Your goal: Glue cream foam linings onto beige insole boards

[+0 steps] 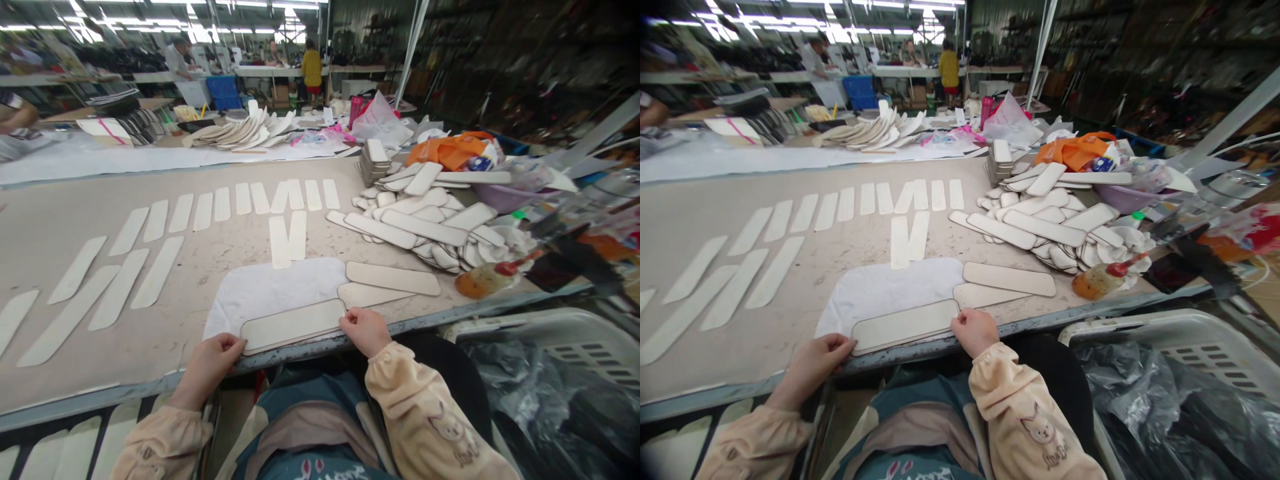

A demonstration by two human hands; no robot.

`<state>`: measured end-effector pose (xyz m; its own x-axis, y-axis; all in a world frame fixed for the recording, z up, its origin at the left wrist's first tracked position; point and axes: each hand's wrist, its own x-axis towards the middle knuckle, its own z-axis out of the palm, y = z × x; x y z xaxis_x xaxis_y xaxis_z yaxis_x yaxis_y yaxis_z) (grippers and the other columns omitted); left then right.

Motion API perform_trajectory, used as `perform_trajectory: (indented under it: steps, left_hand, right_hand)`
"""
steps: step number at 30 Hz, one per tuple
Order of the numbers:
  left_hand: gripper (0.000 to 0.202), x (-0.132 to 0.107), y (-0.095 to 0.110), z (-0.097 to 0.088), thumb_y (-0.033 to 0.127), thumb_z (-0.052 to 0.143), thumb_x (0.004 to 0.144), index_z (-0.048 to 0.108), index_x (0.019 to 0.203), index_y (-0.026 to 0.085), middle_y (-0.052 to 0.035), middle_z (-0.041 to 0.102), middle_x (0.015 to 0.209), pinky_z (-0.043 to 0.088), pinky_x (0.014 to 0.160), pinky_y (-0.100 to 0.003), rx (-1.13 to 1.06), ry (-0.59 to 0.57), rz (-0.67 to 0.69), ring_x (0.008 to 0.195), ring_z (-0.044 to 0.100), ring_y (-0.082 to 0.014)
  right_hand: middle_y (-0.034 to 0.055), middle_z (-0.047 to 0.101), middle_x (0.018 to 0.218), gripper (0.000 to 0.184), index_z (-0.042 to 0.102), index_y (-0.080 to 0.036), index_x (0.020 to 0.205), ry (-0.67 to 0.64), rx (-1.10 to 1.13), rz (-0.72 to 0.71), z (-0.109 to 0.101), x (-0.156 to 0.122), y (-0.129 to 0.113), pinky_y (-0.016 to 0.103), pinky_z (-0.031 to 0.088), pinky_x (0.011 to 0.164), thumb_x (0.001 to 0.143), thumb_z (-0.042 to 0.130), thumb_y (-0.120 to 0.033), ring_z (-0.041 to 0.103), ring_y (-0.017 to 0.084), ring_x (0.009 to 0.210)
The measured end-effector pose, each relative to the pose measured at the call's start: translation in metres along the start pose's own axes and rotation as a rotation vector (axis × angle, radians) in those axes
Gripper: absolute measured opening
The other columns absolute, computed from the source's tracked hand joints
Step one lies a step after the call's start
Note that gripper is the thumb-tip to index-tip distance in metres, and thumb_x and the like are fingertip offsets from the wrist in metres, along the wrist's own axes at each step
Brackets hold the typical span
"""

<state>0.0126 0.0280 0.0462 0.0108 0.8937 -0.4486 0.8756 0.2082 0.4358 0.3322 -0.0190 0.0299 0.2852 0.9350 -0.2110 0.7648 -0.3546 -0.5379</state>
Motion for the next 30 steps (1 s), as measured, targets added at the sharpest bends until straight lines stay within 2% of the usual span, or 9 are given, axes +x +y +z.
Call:
perform_trajectory:
  steps: [10, 19, 30]
  left_hand:
    - [0.032, 0.0004, 0.0004, 0.0009, 0.048, 0.049, 0.074, 0.060, 0.066, 0.018, 0.0020, 0.057, 0.047, 0.036, 0.053, -0.024, -0.059, 0.005, 0.023, 0.050, 0.058, -0.0159]
    - [0.027, -0.0003, -0.0034, 0.0022, 0.042, 0.050, 0.073, 0.061, 0.068, 0.018, -0.0002, 0.062, 0.053, 0.039, 0.054, -0.024, -0.123, 0.012, 0.041, 0.050, 0.060, -0.0156]
    - [0.028, 0.0026, -0.0063, 0.0027, 0.045, 0.051, 0.073, 0.059, 0.067, 0.019, 0.0019, 0.060, 0.050, 0.038, 0.053, -0.023, -0.111, -0.017, 0.059, 0.050, 0.060, -0.0156]
  right_hand:
    - [0.0001, 0.063, 0.062, 0.021, 0.064, -0.021, 0.062, -0.014, -0.021, -0.012, -0.0011, -0.0003, -0.0011, 0.024, 0.033, 0.060, 0.077, 0.053, -0.032, 0.056, 0.015, 0.064]
    - [-0.0011, 0.063, 0.061, 0.020, 0.062, -0.021, 0.063, -0.034, -0.042, -0.035, 0.0005, 0.0001, 0.0017, 0.025, 0.032, 0.060, 0.077, 0.053, -0.032, 0.056, 0.016, 0.062]
    - [0.0001, 0.064, 0.065, 0.021, 0.063, -0.020, 0.065, -0.015, -0.062, -0.035, -0.0011, -0.0027, -0.0028, 0.025, 0.034, 0.062, 0.079, 0.052, -0.031, 0.057, 0.015, 0.066]
